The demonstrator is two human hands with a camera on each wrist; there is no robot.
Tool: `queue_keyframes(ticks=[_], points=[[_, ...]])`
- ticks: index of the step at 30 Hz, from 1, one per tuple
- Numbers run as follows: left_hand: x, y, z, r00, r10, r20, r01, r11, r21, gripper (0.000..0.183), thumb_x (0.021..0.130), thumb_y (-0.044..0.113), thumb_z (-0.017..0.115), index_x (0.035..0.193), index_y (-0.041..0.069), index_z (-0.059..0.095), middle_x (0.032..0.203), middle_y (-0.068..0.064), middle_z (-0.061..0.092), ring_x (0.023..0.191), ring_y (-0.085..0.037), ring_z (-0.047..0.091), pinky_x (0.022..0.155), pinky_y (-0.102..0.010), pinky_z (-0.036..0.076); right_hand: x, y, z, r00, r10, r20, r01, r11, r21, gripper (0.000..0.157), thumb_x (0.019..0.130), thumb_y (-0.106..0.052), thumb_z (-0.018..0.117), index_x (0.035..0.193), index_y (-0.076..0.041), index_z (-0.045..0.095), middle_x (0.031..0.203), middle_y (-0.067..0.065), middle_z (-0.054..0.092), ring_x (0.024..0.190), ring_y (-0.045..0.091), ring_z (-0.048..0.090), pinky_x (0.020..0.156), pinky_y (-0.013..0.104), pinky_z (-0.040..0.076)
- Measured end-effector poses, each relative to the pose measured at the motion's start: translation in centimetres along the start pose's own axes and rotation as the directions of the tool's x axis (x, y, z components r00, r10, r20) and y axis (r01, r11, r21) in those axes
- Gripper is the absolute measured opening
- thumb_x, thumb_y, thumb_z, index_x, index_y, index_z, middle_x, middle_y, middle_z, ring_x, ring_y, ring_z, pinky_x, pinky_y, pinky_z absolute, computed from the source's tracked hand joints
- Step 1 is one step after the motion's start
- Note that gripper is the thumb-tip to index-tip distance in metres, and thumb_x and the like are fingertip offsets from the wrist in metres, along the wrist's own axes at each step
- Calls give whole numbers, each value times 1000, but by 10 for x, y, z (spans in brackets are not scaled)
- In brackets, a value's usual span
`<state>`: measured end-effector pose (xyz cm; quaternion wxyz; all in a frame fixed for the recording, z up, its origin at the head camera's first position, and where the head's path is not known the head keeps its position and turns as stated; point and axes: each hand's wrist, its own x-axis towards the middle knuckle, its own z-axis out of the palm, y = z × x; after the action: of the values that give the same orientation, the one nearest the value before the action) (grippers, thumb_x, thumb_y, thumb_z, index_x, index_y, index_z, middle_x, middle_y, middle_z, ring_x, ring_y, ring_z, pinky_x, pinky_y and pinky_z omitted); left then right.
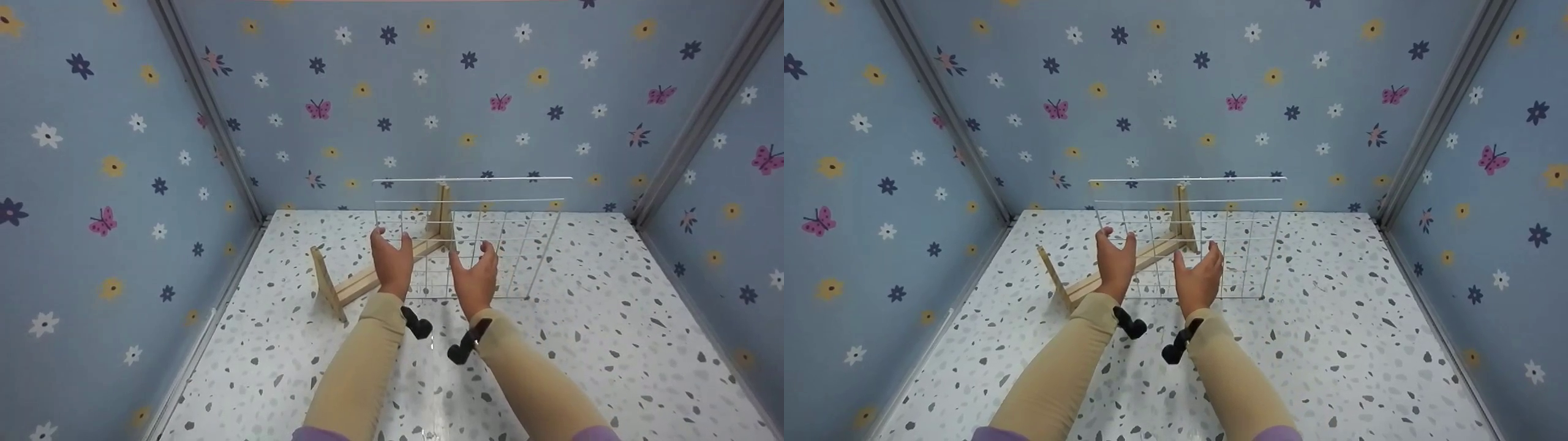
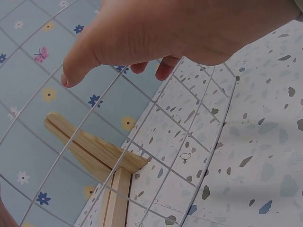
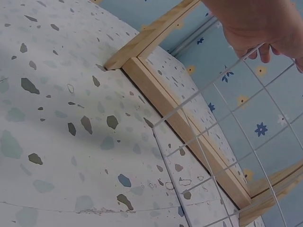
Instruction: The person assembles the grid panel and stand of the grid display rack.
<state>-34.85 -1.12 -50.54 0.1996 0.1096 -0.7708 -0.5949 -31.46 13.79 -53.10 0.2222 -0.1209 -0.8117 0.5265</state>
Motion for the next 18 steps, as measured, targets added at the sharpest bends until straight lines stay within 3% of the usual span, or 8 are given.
queue_keyframes(ticks=[9, 18], points=[[0, -1, -1, 1000, -1, 10, 1, 1000, -27, 59, 102, 30, 62, 148, 4, 36, 149, -16, 42, 140, -30, 42, 110, -47, 41, 3, -4, 2, 995, 42, 85, -41, 999, -10, 86, 93, -50, 69, 156, -6, 31, 155, 15, 40, 141, 33, 41, 112, 50, 38], [0, -2, -2, 1000, 7, 9, -7, 1000, -16, 58, 101, 32, 61, 146, 4, 37, 148, -17, 44, 140, -30, 42, 112, -45, 39, 5, -7, 7, 994, 57, 96, -59, 998, 16, 79, 91, -51, 71, 150, -9, 38, 152, 16, 45, 139, 33, 44, 112, 49, 39]])
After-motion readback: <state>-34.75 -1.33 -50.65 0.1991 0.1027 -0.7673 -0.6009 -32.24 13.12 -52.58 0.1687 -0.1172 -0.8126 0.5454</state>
